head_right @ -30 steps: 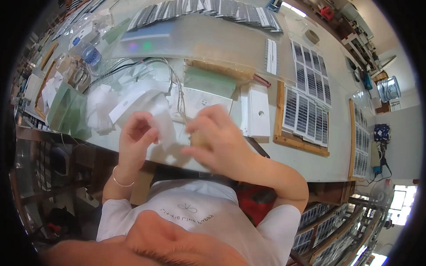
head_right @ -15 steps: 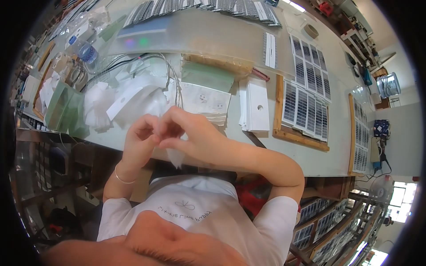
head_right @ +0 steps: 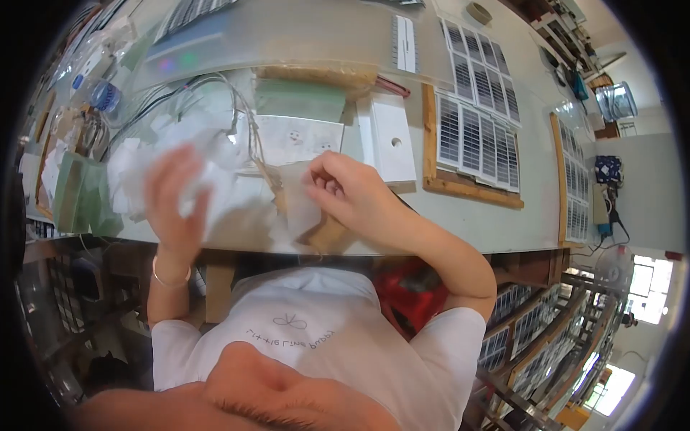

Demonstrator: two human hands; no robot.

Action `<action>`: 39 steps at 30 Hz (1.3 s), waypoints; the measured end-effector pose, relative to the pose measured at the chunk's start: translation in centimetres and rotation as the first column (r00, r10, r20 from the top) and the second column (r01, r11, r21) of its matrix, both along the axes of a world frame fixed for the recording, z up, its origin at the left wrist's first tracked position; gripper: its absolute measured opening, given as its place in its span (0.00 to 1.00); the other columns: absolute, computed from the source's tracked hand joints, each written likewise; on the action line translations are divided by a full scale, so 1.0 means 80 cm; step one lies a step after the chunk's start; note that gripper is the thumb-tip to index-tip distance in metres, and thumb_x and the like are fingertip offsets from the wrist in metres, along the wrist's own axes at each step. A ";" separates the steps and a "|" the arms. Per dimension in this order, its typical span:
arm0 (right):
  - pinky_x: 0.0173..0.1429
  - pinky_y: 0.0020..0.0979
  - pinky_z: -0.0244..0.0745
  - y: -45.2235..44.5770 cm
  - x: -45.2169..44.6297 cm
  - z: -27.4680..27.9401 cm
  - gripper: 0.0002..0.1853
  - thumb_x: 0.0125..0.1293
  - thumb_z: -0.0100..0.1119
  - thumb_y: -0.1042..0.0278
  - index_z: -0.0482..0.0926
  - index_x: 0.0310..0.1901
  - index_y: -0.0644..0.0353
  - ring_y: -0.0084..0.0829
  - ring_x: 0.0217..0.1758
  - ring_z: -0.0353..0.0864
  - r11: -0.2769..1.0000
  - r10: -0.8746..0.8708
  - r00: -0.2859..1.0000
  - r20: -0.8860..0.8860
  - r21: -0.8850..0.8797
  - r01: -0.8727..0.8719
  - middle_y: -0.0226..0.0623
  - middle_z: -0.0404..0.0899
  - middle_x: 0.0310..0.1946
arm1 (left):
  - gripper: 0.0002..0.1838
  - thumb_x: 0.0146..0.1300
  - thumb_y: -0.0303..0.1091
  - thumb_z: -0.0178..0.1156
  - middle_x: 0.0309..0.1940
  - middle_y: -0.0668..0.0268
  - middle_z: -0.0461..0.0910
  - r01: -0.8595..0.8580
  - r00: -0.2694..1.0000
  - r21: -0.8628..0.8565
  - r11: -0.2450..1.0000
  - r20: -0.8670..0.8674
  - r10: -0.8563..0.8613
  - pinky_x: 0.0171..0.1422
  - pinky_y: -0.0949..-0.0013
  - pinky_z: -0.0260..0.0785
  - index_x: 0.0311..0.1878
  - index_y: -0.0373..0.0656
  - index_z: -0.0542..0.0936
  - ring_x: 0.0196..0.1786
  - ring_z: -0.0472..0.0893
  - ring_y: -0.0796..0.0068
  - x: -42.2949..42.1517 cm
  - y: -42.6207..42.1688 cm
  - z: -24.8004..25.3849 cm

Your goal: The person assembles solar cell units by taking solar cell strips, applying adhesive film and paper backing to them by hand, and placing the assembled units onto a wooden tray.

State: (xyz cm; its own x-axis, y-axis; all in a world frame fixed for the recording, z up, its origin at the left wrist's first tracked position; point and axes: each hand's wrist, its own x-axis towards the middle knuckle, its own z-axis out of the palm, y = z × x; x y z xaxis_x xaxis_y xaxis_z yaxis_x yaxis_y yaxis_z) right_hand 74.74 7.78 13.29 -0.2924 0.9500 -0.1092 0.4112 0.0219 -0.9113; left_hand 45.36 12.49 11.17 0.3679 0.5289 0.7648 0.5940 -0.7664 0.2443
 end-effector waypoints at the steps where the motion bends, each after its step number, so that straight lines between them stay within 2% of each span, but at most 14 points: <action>1: 0.41 0.22 0.73 0.005 0.004 -0.002 0.09 0.73 0.64 0.74 0.79 0.51 0.64 0.17 0.38 0.73 0.999 0.021 0.999 0.032 0.034 -0.022 0.28 0.76 0.36 | 0.22 0.55 0.28 0.76 0.59 0.57 0.80 0.152 0.988 0.007 0.988 -0.025 -0.152 0.54 0.60 0.77 0.55 0.44 0.84 0.53 0.83 0.58 0.004 -0.018 -0.011; 4: 0.42 0.24 0.73 0.010 0.005 -0.004 0.09 0.73 0.63 0.73 0.79 0.50 0.64 0.19 0.37 0.74 0.994 0.053 0.995 0.079 0.094 -0.061 0.29 0.76 0.36 | 0.20 0.53 0.30 0.77 0.53 0.61 0.80 0.433 0.900 0.076 0.898 -0.096 -0.425 0.48 0.65 0.78 0.51 0.50 0.87 0.48 0.83 0.61 0.029 -0.047 -0.040; 7: 0.43 0.24 0.74 0.014 0.003 -0.007 0.08 0.73 0.63 0.73 0.79 0.50 0.64 0.20 0.37 0.74 0.986 0.074 0.993 0.091 0.144 -0.087 0.30 0.76 0.36 | 0.20 0.49 0.28 0.76 0.45 0.64 0.79 0.426 0.904 -0.111 0.898 0.080 -0.419 0.42 0.69 0.77 0.49 0.51 0.88 0.44 0.82 0.63 0.045 -0.063 -0.062; 8: 0.42 0.25 0.74 0.014 0.002 -0.008 0.08 0.73 0.63 0.74 0.79 0.50 0.64 0.20 0.37 0.74 0.981 0.088 0.992 0.091 0.167 -0.102 0.30 0.77 0.36 | 0.23 0.47 0.26 0.74 0.40 0.66 0.78 0.430 0.902 -0.061 0.901 0.075 -0.426 0.39 0.70 0.76 0.50 0.51 0.88 0.39 0.80 0.66 0.051 -0.060 -0.060; 11: 0.43 0.25 0.74 0.013 -0.001 -0.002 0.07 0.73 0.63 0.74 0.79 0.49 0.63 0.21 0.37 0.75 0.978 0.093 0.994 0.059 0.181 -0.102 0.30 0.77 0.36 | 0.24 0.47 0.24 0.73 0.40 0.65 0.78 0.510 0.859 -0.278 0.814 0.114 -0.499 0.36 0.71 0.75 0.51 0.48 0.88 0.36 0.80 0.69 0.045 -0.069 -0.056; 13: 0.43 0.25 0.74 0.007 0.000 0.016 0.07 0.72 0.63 0.74 0.79 0.49 0.63 0.21 0.37 0.74 0.983 0.076 0.997 0.019 0.166 -0.078 0.30 0.77 0.37 | 0.24 0.47 0.20 0.72 0.39 0.64 0.78 0.595 0.804 -0.297 0.747 0.230 -0.549 0.35 0.72 0.75 0.52 0.45 0.87 0.35 0.79 0.70 0.043 -0.078 -0.032; 17: 0.44 0.26 0.75 0.007 0.007 0.033 0.07 0.71 0.64 0.74 0.79 0.47 0.64 0.23 0.38 0.76 0.990 0.092 0.994 0.055 0.105 -0.098 0.32 0.77 0.37 | 0.19 0.54 0.15 0.69 0.44 0.60 0.82 0.648 0.761 -0.527 0.551 0.407 -0.506 0.38 0.69 0.77 0.51 0.38 0.85 0.38 0.83 0.66 0.055 -0.097 -0.001; 18: 0.44 0.26 0.75 0.010 0.010 0.025 0.07 0.71 0.64 0.74 0.79 0.47 0.64 0.23 0.38 0.76 0.989 0.095 0.994 0.056 0.107 -0.101 0.32 0.77 0.37 | 0.16 0.57 0.16 0.69 0.45 0.60 0.84 0.617 0.780 -0.600 0.510 0.382 -0.495 0.45 0.66 0.78 0.50 0.37 0.84 0.44 0.84 0.63 0.056 -0.099 -0.002; 20: 0.44 0.28 0.76 0.016 0.012 0.000 0.08 0.69 0.65 0.74 0.79 0.46 0.64 0.26 0.38 0.77 0.951 0.110 0.985 0.136 0.273 -0.144 0.34 0.77 0.38 | 0.18 0.55 0.16 0.69 0.45 0.61 0.84 0.573 0.814 -0.620 0.537 0.356 -0.458 0.47 0.64 0.78 0.50 0.38 0.84 0.45 0.83 0.63 0.060 -0.104 -0.007; 22: 0.44 0.29 0.76 0.018 0.010 -0.008 0.07 0.69 0.65 0.74 0.79 0.45 0.64 0.27 0.38 0.77 0.951 0.107 0.987 0.119 0.278 -0.137 0.35 0.77 0.38 | 0.20 0.53 0.16 0.70 0.44 0.62 0.84 0.527 0.846 -0.642 0.557 0.330 -0.419 0.49 0.62 0.77 0.51 0.39 0.84 0.46 0.82 0.62 0.061 -0.104 -0.016; 24: 0.44 0.30 0.76 0.016 0.009 -0.009 0.07 0.68 0.66 0.74 0.79 0.44 0.64 0.29 0.38 0.78 0.950 0.109 0.989 0.103 0.284 -0.134 0.35 0.76 0.38 | 0.21 0.49 0.17 0.72 0.46 0.63 0.82 0.499 0.865 -0.450 0.740 0.218 -0.451 0.49 0.61 0.75 0.49 0.42 0.86 0.45 0.80 0.62 0.058 -0.101 -0.026; 28: 0.44 0.30 0.76 0.016 0.010 0.004 0.05 0.68 0.66 0.74 0.80 0.41 0.63 0.29 0.38 0.77 0.946 0.069 0.993 0.094 0.310 -0.095 0.35 0.76 0.37 | 0.19 0.45 0.25 0.77 0.43 0.68 0.82 0.340 0.939 -0.215 0.916 0.137 -0.316 0.45 0.64 0.73 0.44 0.47 0.87 0.42 0.77 0.64 0.060 -0.105 -0.014; 35: 0.47 0.33 0.77 0.022 0.015 -0.019 0.06 0.66 0.67 0.73 0.81 0.42 0.62 0.33 0.41 0.79 0.896 -0.007 0.963 0.268 0.429 -0.113 0.37 0.75 0.40 | 0.18 0.45 0.29 0.74 0.41 0.69 0.82 0.296 0.945 -0.192 0.936 -0.086 -0.317 0.42 0.68 0.74 0.43 0.48 0.86 0.43 0.78 0.67 0.083 -0.107 -0.029; 39: 0.50 0.35 0.77 0.023 0.015 -0.023 0.07 0.66 0.67 0.72 0.81 0.43 0.62 0.33 0.44 0.79 0.899 -0.021 0.972 0.235 0.429 -0.084 0.38 0.75 0.41 | 0.16 0.47 0.28 0.71 0.40 0.70 0.82 0.289 0.946 -0.132 0.948 -0.113 -0.304 0.39 0.70 0.73 0.43 0.48 0.86 0.41 0.78 0.69 0.084 -0.112 -0.025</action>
